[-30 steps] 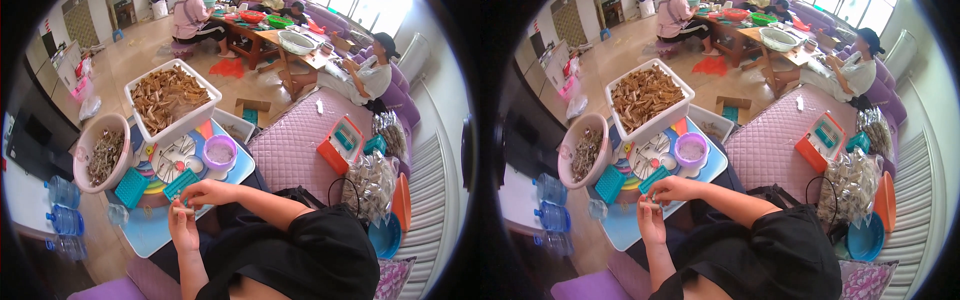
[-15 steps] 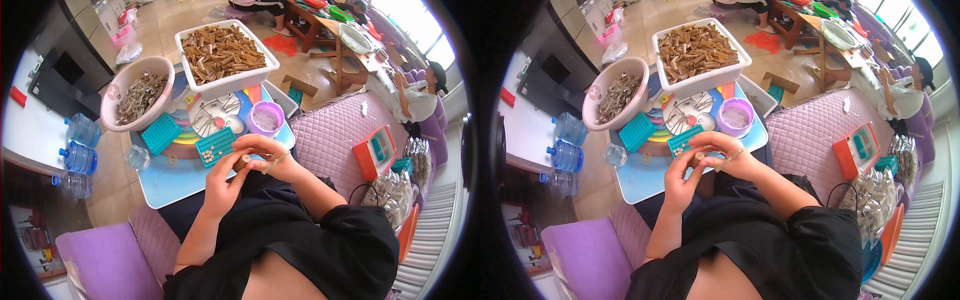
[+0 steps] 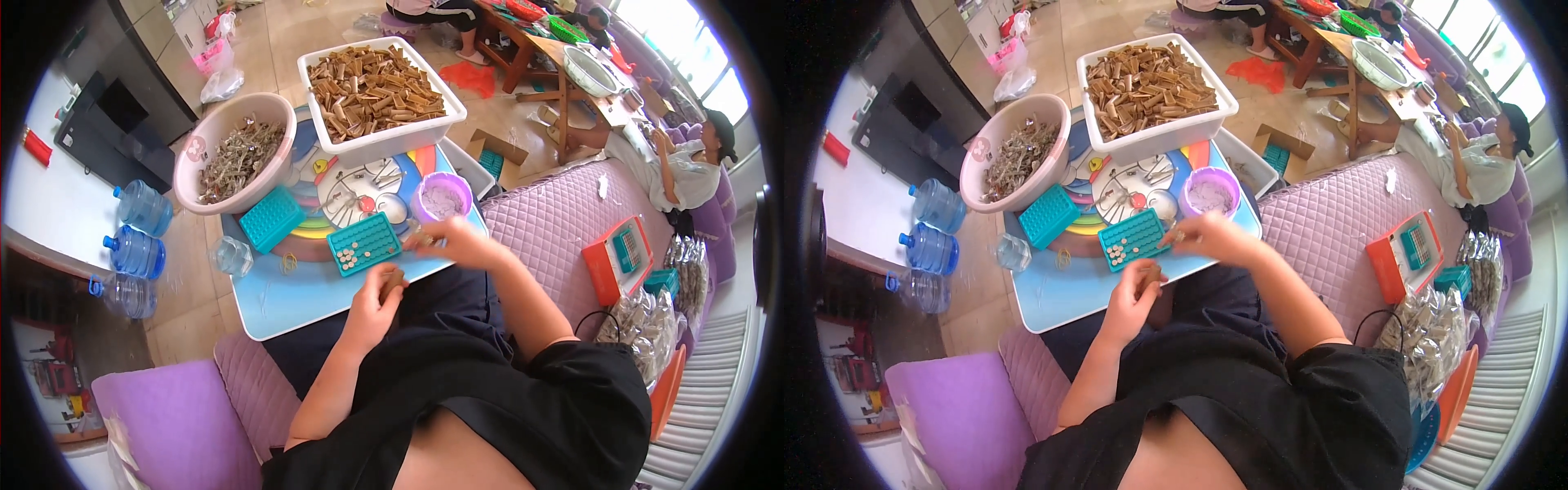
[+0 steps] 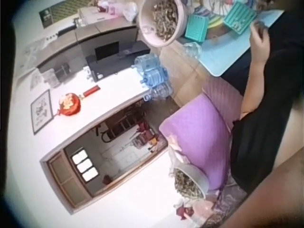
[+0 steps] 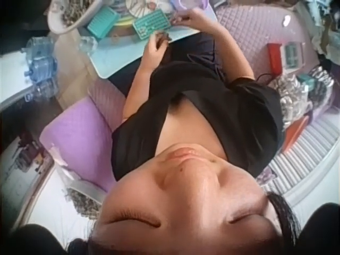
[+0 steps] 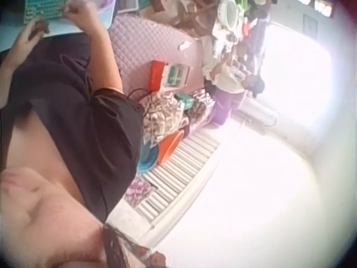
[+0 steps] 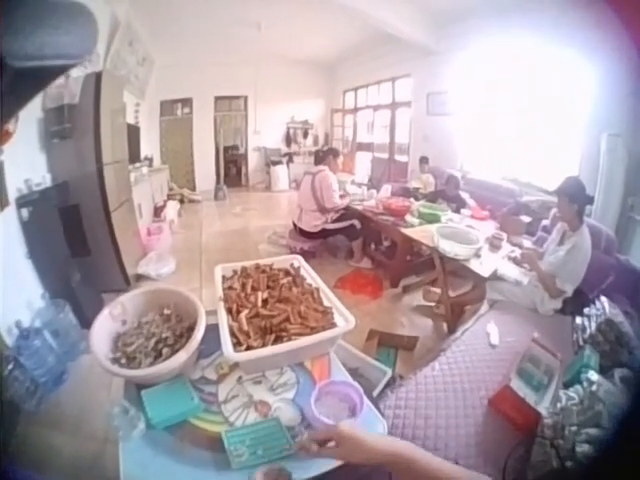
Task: The person assembles small cylindrical components by hand, inserting white plastic pieces into brown shells.
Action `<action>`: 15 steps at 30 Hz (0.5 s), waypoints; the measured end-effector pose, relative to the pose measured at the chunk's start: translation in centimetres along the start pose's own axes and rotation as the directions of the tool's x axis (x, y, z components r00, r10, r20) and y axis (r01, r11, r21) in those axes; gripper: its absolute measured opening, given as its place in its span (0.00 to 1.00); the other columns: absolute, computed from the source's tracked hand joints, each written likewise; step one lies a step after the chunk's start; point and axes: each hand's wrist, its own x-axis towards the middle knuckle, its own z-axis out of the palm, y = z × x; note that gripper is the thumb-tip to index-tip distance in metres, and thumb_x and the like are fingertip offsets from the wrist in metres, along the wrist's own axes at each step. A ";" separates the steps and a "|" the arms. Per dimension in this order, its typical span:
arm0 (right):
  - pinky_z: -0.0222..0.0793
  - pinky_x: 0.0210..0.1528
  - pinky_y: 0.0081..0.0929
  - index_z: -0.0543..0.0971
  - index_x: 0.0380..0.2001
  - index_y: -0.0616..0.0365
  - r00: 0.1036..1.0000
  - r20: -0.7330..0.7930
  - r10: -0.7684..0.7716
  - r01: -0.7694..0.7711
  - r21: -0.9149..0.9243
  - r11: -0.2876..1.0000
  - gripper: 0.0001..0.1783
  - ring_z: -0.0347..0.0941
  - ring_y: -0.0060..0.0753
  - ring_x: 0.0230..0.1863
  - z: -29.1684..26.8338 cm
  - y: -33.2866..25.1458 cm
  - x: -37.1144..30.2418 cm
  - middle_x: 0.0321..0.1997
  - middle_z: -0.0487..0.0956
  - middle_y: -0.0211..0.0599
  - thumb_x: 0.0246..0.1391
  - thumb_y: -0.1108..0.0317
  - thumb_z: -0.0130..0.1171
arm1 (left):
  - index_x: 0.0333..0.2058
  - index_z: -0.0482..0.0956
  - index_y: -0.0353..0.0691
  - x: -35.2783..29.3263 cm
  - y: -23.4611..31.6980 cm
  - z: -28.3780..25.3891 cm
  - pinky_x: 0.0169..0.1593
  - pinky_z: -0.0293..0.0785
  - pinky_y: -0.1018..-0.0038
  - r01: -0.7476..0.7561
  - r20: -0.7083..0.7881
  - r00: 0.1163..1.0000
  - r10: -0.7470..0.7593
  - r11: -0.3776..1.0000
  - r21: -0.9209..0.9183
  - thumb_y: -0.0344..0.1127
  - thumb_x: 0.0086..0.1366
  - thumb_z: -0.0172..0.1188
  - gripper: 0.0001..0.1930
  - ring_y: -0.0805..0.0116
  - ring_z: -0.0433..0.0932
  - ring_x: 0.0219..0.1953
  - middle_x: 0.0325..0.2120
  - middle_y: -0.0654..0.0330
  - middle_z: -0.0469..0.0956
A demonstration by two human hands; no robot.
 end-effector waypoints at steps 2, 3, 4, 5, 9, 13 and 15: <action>0.70 0.40 0.32 0.80 0.35 0.60 0.887 -0.460 0.035 -0.106 -0.128 0.986 0.11 0.77 0.43 0.34 -1.2 4.0 1.0 0.33 0.79 0.46 0.45 0.71 0.57 | 0.41 0.70 0.35 -0.5 -0.3 -1.5 0.34 0.68 0.80 0.074 0.015 0.997 -0.075 0.997 0.029 0.26 0.59 0.55 0.10 0.77 0.73 0.29 0.27 0.61 0.75; 0.70 0.42 0.34 0.80 0.33 0.61 0.873 -0.487 0.039 -0.182 -0.249 0.951 0.10 0.76 0.46 0.37 -2.5 5.4 1.4 0.34 0.79 0.47 0.44 0.72 0.56 | 0.39 0.71 0.36 -0.7 -0.4 -2.1 0.32 0.67 0.81 0.150 0.019 0.988 -0.151 0.987 0.059 0.26 0.59 0.56 0.09 0.79 0.71 0.27 0.25 0.64 0.73; 0.71 0.43 0.36 0.80 0.32 0.60 0.894 -0.439 0.093 -0.255 -0.327 0.910 0.10 0.75 0.48 0.38 -3.1 6.6 1.9 0.34 0.79 0.48 0.44 0.73 0.55 | 0.35 0.73 0.36 -0.9 -0.7 -2.4 0.30 0.64 0.83 0.089 -0.008 0.996 -0.089 0.990 0.111 0.27 0.59 0.58 0.06 0.83 0.66 0.25 0.23 0.67 0.71; 0.71 0.43 0.36 0.80 0.32 0.60 0.892 -0.442 0.094 -0.258 -0.328 0.909 0.10 0.75 0.48 0.38 -3.2 8.3 2.3 0.34 0.79 0.48 0.44 0.73 0.55 | 0.35 0.73 0.36 -1.0 -0.7 -2.3 0.30 0.64 0.83 0.087 -0.004 0.996 -0.087 0.990 0.110 0.27 0.59 0.58 0.06 0.83 0.66 0.25 0.23 0.67 0.71; 0.71 0.41 0.37 0.80 0.27 0.61 0.901 -0.401 0.164 -0.386 -0.571 0.724 0.07 0.76 0.48 0.37 -1.7 10.6 4.1 0.33 0.78 0.50 0.41 0.74 0.56 | 0.32 0.73 0.37 -1.7 -1.0 -3.1 0.33 0.63 0.84 0.083 0.079 0.995 -0.064 0.960 -0.266 0.33 0.60 0.61 0.07 0.82 0.66 0.28 0.25 0.69 0.69; 0.71 0.39 0.39 0.79 0.24 0.60 0.900 -0.356 0.253 -0.425 -0.580 0.695 0.05 0.76 0.48 0.36 -1.1 11.9 4.7 0.28 0.78 0.49 0.39 0.72 0.57 | 0.33 0.73 0.39 -2.1 -1.4 -2.9 0.37 0.64 0.83 0.151 0.108 0.987 -0.121 0.924 -0.351 0.36 0.62 0.59 0.07 0.81 0.68 0.31 0.28 0.68 0.69; 0.71 0.39 0.39 0.80 0.25 0.59 0.899 -0.360 0.250 -0.428 -0.595 0.680 0.06 0.76 0.48 0.35 -1.0 12.0 4.9 0.29 0.78 0.48 0.40 0.73 0.57 | 0.33 0.73 0.39 -1.9 -1.7 -2.8 0.38 0.64 0.83 0.150 0.105 0.987 -0.120 0.923 -0.354 0.36 0.62 0.58 0.07 0.80 0.68 0.31 0.28 0.68 0.69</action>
